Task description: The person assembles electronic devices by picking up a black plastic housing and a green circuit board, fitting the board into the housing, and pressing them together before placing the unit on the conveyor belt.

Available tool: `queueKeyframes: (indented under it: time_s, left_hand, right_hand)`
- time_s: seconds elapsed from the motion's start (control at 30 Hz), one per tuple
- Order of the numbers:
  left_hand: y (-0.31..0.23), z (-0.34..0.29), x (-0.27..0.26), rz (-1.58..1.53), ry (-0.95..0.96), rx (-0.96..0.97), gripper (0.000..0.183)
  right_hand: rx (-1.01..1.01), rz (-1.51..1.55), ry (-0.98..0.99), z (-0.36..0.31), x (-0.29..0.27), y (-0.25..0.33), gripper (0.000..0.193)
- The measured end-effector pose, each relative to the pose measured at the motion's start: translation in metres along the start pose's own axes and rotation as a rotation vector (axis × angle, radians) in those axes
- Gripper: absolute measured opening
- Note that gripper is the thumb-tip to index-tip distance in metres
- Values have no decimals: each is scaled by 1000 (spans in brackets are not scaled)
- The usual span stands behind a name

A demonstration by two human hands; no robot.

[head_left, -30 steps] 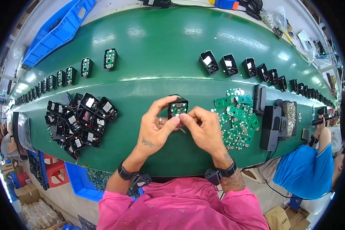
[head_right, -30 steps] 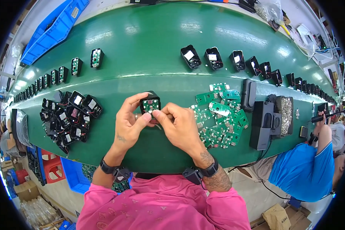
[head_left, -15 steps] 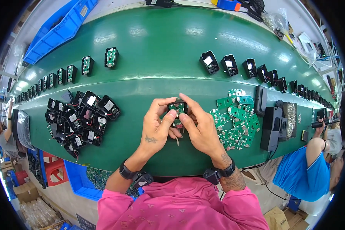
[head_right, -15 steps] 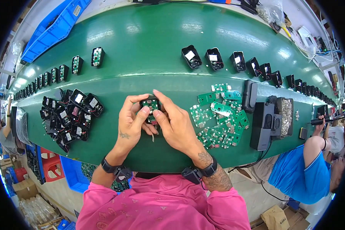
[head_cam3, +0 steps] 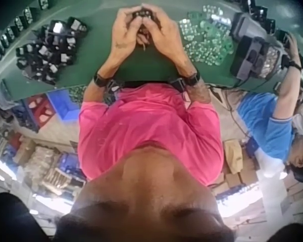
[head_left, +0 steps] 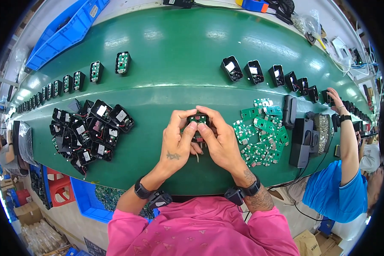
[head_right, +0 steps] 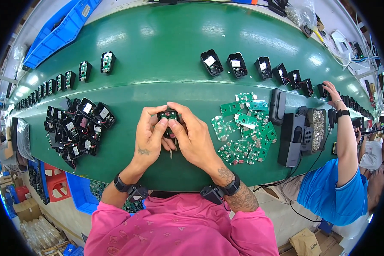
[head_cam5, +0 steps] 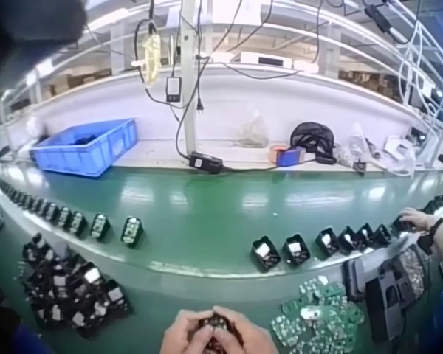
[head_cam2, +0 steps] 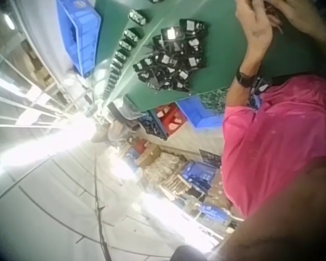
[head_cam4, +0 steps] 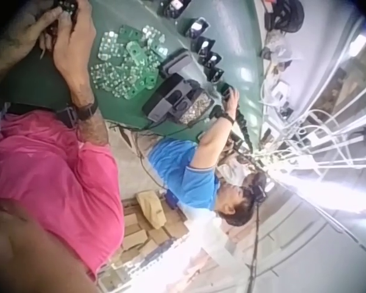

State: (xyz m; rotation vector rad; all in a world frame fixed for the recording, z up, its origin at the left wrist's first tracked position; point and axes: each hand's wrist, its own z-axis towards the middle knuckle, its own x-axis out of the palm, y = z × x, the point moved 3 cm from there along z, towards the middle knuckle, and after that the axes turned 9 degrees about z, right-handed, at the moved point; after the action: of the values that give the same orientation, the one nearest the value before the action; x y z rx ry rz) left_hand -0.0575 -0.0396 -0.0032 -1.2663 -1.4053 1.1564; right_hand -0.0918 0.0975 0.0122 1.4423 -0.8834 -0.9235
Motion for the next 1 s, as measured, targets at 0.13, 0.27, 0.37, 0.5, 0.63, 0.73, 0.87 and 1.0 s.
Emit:
queueKeyframes:
  time_s: [0.13, 0.27, 0.37, 0.5, 0.63, 0.73, 0.87, 1.0]
  left_hand:
    - [-6, -3, 3, 82, -52, 85, 27]
    - [-7, 2, -2, 137, -102, 136, 28]
    - [18, 17, -27, 342, -241, 364, 36]
    - [-7, 21, -37, 84, -431, 172, 44]
    - [8, 30, -26, 144, -432, 213, 38]
    - [6, 25, -28, 98, -427, 231, 29]
    - [10, 20, -33, 168, -368, 148, 23]
    - [5, 22, -22, 196, -321, 186, 19]
  right_hand:
    - [26, 42, 3, 0, -1, -8, 38]
    - [72, 148, -24, 8, 6, -15, 35]
    - [90, 67, 1, 36, 17, 1, 32]
    - [15, -20, -16, 118, 25, 2, 30]
    - [-102, -282, -116, 197, 38, -18, 33]
    - [-125, -451, -150, 209, 51, -23, 41]
    - [-182, -816, -117, 183, 37, 7, 50]
    - [-220, -1268, -287, 139, -52, 36, 58]
